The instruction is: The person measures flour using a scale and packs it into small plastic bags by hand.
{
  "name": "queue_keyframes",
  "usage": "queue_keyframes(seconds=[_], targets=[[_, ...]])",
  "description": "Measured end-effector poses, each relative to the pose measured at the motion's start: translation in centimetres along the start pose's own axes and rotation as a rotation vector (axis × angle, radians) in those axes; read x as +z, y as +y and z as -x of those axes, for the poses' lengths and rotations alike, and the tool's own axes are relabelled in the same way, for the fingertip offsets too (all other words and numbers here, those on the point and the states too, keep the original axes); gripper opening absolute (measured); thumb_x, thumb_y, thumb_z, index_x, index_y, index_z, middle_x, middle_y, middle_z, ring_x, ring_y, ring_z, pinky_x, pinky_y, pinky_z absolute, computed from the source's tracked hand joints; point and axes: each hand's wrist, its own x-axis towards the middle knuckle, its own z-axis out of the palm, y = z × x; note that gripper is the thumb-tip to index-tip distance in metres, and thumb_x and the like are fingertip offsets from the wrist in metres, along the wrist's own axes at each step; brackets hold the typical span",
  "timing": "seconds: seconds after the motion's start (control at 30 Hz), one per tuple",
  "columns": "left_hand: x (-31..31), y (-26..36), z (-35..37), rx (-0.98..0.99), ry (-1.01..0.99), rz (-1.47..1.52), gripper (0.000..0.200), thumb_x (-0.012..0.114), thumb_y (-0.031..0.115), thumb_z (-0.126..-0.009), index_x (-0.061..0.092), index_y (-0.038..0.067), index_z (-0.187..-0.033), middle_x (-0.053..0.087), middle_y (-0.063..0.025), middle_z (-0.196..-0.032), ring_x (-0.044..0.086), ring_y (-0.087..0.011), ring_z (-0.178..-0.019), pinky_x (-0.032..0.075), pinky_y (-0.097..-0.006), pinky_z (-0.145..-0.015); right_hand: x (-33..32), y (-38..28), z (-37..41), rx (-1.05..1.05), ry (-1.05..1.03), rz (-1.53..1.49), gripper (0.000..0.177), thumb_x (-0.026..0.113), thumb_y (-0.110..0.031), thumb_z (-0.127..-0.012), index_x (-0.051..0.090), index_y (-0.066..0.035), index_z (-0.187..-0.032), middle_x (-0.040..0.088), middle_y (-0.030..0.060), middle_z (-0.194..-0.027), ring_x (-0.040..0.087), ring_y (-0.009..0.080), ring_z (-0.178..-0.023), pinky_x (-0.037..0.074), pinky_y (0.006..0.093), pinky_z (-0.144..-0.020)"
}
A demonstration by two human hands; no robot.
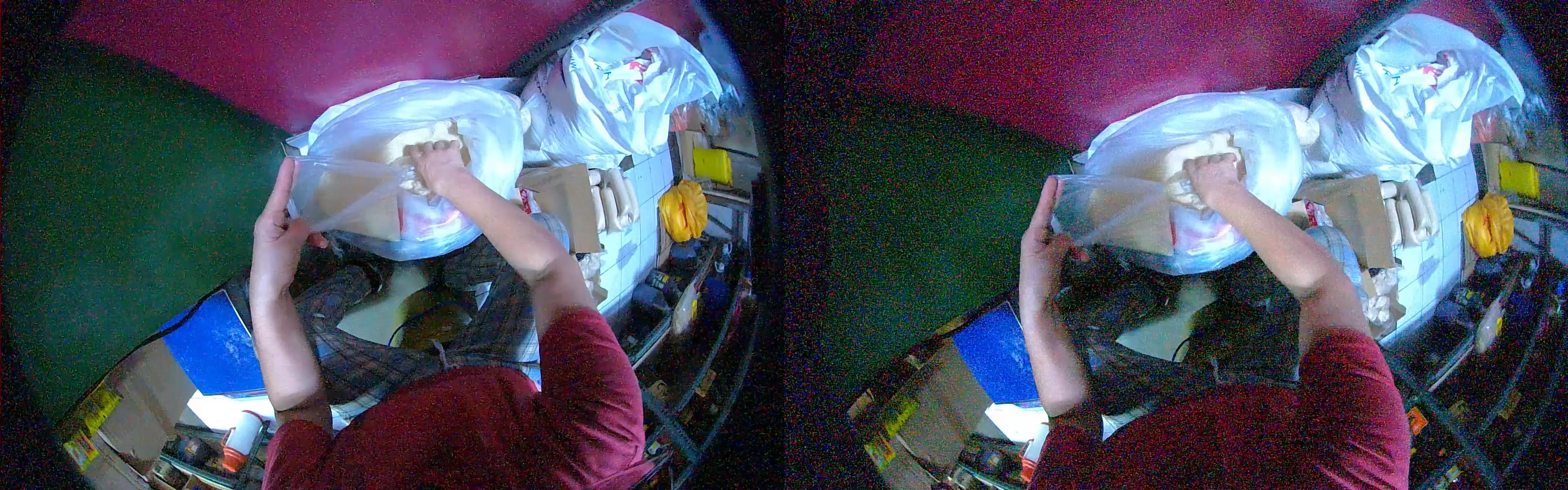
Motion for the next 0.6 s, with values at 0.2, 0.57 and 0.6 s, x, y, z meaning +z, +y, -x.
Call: queue_keyframes(seconds=[0.2,0.57,0.6], targets=[[0.2,-0.1,0.0,0.003,-0.042,-0.081,0.077,0.039,-0.017,-0.067,0.032,0.012,-0.138,0.036,-0.0092,-0.14,0.058,-0.015,-0.087,0.049,-0.0226,-0.055,3.7,-1.1,-2.9,0.094,0.006,-0.2,0.046,0.059,-0.022,-0.075,0.048,-0.015,-0.119,0.053,0.0118,-0.116,0.051,0.0282,-0.109,0.033,0.0494,-0.09],[0.2,0.1,-0.4,0.032,-0.093,-0.083,0.072,0.04,-0.013,-0.072,0.028,0.009,-0.139,0.044,-0.0112,-0.131,0.056,-0.0122,-0.071,0.048,-0.0245,-0.055,-4.3,5.4,3.9,0.136,0.044,-0.338,0.064,0.069,-0.032,-0.067,0.043,-0.019,-0.124,0.054,0.0131,-0.116,0.049,0.0297,-0.112,0.032,0.0522,-0.092],[0.4,-0.1,-0.4,0.031,-0.101,-0.038,0.072,0.041,-0.012,-0.071,0.028,0.008,-0.139,0.045,-0.0115,-0.129,0.056,-0.012,-0.069,0.048,-0.0246,-0.055,-5.4,6.1,5.0,0.156,0.051,-0.37,0.067,0.071,-0.032,-0.066,0.042,-0.019,-0.125,0.054,0.0133,-0.117,0.049,0.03,-0.112,0.032,0.0517,-0.093]])
